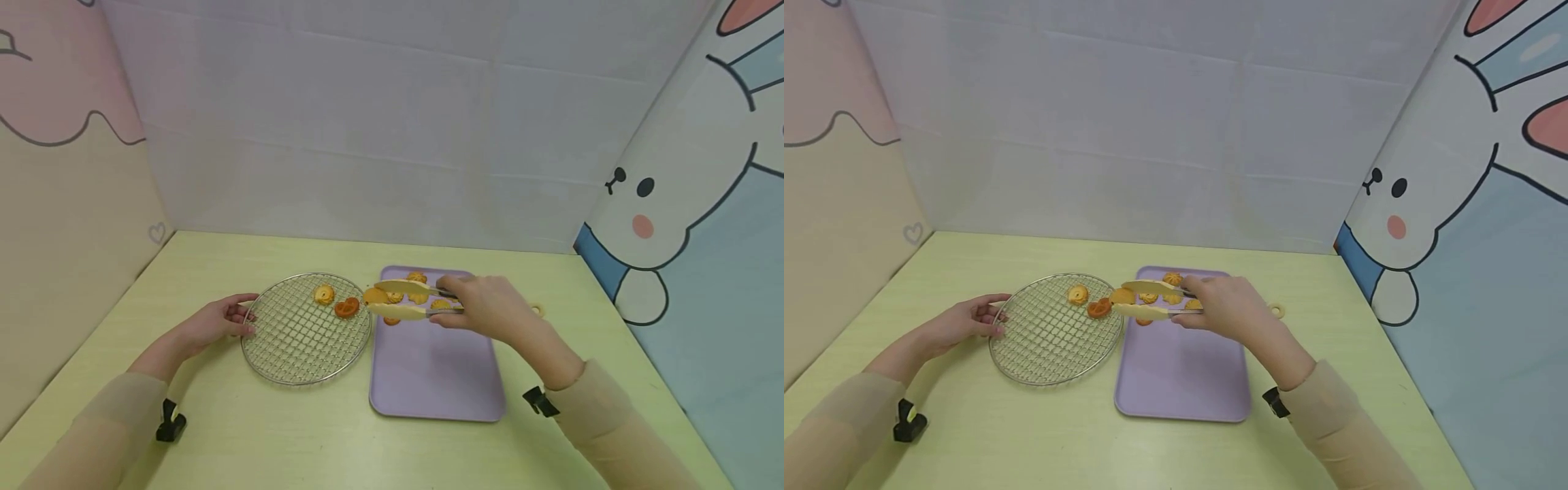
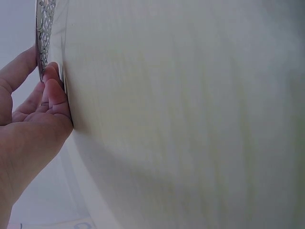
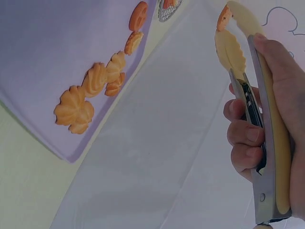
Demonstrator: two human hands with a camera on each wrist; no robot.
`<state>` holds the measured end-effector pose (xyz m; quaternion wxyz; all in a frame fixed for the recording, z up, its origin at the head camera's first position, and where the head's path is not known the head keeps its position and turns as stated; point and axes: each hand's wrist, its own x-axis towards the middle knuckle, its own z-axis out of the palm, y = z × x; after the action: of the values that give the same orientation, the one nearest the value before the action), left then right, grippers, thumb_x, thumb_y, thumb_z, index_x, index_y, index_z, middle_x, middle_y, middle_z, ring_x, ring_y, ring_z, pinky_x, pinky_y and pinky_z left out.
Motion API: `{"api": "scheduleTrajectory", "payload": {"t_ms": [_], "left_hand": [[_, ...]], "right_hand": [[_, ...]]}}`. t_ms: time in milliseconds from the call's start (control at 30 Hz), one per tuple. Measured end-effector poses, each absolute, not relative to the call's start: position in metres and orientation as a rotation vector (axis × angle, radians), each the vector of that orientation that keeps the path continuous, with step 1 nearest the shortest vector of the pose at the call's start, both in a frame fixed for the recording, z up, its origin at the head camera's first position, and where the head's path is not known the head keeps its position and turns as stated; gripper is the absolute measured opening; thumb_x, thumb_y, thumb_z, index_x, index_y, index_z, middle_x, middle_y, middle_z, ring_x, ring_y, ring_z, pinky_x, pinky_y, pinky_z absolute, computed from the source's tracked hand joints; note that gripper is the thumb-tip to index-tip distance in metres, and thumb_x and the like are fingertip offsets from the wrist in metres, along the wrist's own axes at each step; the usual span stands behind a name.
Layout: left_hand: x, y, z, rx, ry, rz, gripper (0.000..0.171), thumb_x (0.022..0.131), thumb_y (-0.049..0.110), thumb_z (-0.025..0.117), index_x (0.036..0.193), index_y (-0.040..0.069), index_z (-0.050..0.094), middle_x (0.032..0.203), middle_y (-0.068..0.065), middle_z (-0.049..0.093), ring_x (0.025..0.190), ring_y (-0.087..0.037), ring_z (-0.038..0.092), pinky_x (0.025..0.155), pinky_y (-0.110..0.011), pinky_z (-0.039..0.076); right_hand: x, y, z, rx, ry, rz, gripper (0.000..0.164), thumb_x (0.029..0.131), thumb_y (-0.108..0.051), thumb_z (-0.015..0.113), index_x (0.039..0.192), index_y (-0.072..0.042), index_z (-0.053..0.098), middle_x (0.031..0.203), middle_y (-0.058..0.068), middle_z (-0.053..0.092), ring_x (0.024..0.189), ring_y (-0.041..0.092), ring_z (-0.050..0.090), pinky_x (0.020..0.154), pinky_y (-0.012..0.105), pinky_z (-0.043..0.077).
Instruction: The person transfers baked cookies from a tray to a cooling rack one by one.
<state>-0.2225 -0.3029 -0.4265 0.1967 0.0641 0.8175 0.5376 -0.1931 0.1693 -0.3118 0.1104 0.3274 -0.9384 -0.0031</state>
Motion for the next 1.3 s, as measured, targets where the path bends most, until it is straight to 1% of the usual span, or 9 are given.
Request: {"api": "scheduleTrajectory", "payload": {"t_ms": [200,433,500,633,733,900,967,1167,1300], "left_hand": [[-0.224,-0.303,-0.428,0.202,2.282,1.512,0.081,0.084,0.008,0.069,0.148,-0.002,0.020,0.113,-0.018,0.048,0.097,-0.015,0.049,0.078,-0.023,0.048],[-0.225,-0.303,-0.430,0.203,2.258,1.536,0.082,0.084,0.007,0.070,0.148,-0.001,0.019,0.113,-0.017,0.048,0.097,-0.015,0.049,0.077,-0.023,0.048],[-0.225,-0.303,-0.430,0.199,2.261,1.534,0.082,0.084,0.007,0.070,0.148,-0.001,0.020,0.113,-0.017,0.048,0.097,-0.015,0.048,0.077,-0.023,0.048],[-0.224,-0.302,-0.429,0.189,2.271,1.526,0.081,0.084,0.007,0.069,0.148,-0.002,0.020,0.112,-0.017,0.047,0.097,-0.015,0.048,0.077,-0.023,0.048],[-0.223,-0.302,-0.428,0.187,2.277,1.521,0.081,0.084,0.007,0.069,0.148,-0.002,0.020,0.112,-0.017,0.047,0.097,-0.016,0.048,0.077,-0.023,0.048],[-0.222,-0.303,-0.428,0.186,2.275,1.525,0.081,0.084,0.006,0.069,0.148,-0.002,0.020,0.112,-0.018,0.048,0.097,-0.015,0.049,0.077,-0.023,0.048],[-0.222,-0.304,-0.428,0.185,2.273,1.526,0.081,0.084,0.007,0.069,0.148,-0.002,0.020,0.112,-0.017,0.048,0.096,-0.014,0.049,0.076,-0.023,0.048],[-0.224,-0.305,-0.430,0.186,2.269,1.526,0.082,0.084,0.008,0.070,0.148,-0.001,0.019,0.112,-0.016,0.048,0.094,-0.013,0.049,0.075,-0.024,0.047],[-0.223,-0.305,-0.429,0.186,2.266,1.527,0.082,0.084,0.007,0.069,0.148,-0.001,0.019,0.112,-0.016,0.048,0.095,-0.013,0.049,0.075,-0.024,0.047]], "right_hand": [[-0.193,0.156,-0.322,1.000,-2.766,0.005,0.046,0.078,-0.056,0.068,0.102,-0.018,0.061,0.079,-0.008,0.064,0.055,0.005,0.047,0.046,0.025,0.038],[-0.195,0.141,-0.337,1.059,-2.712,0.004,0.048,0.078,-0.057,0.067,0.104,-0.017,0.062,0.082,-0.007,0.068,0.057,0.008,0.054,0.051,0.026,0.042],[-0.196,0.137,-0.341,1.052,-2.717,-0.012,0.049,0.078,-0.058,0.067,0.105,-0.018,0.062,0.084,-0.008,0.069,0.054,0.007,0.052,0.049,0.025,0.040],[-0.197,0.130,-0.347,1.035,-2.737,-0.077,0.051,0.078,-0.061,0.065,0.107,-0.020,0.061,0.083,-0.009,0.069,0.048,0.006,0.042,0.046,0.025,0.033],[-0.198,0.125,-0.349,1.027,-2.763,-0.093,0.051,0.078,-0.062,0.064,0.107,-0.021,0.061,0.079,-0.008,0.068,0.046,0.007,0.040,0.044,0.027,0.031],[-0.200,0.118,-0.353,1.024,-2.904,-0.008,0.052,0.079,-0.060,0.064,0.111,-0.020,0.060,0.080,-0.005,0.065,0.049,0.010,0.045,0.044,0.026,0.036],[-0.201,0.116,-0.356,1.028,-2.937,0.024,0.053,0.079,-0.060,0.065,0.114,-0.019,0.060,0.082,-0.004,0.066,0.051,0.010,0.047,0.047,0.026,0.039],[-0.206,0.113,-0.369,1.053,-2.933,0.055,0.052,0.079,-0.058,0.066,0.114,-0.020,0.062,0.087,-0.001,0.069,0.055,0.010,0.048,0.048,0.027,0.040],[-0.208,0.112,-0.374,1.046,-2.956,0.039,0.053,0.079,-0.060,0.065,0.116,-0.021,0.062,0.085,-0.002,0.068,0.055,0.011,0.048,0.045,0.027,0.039]]}}
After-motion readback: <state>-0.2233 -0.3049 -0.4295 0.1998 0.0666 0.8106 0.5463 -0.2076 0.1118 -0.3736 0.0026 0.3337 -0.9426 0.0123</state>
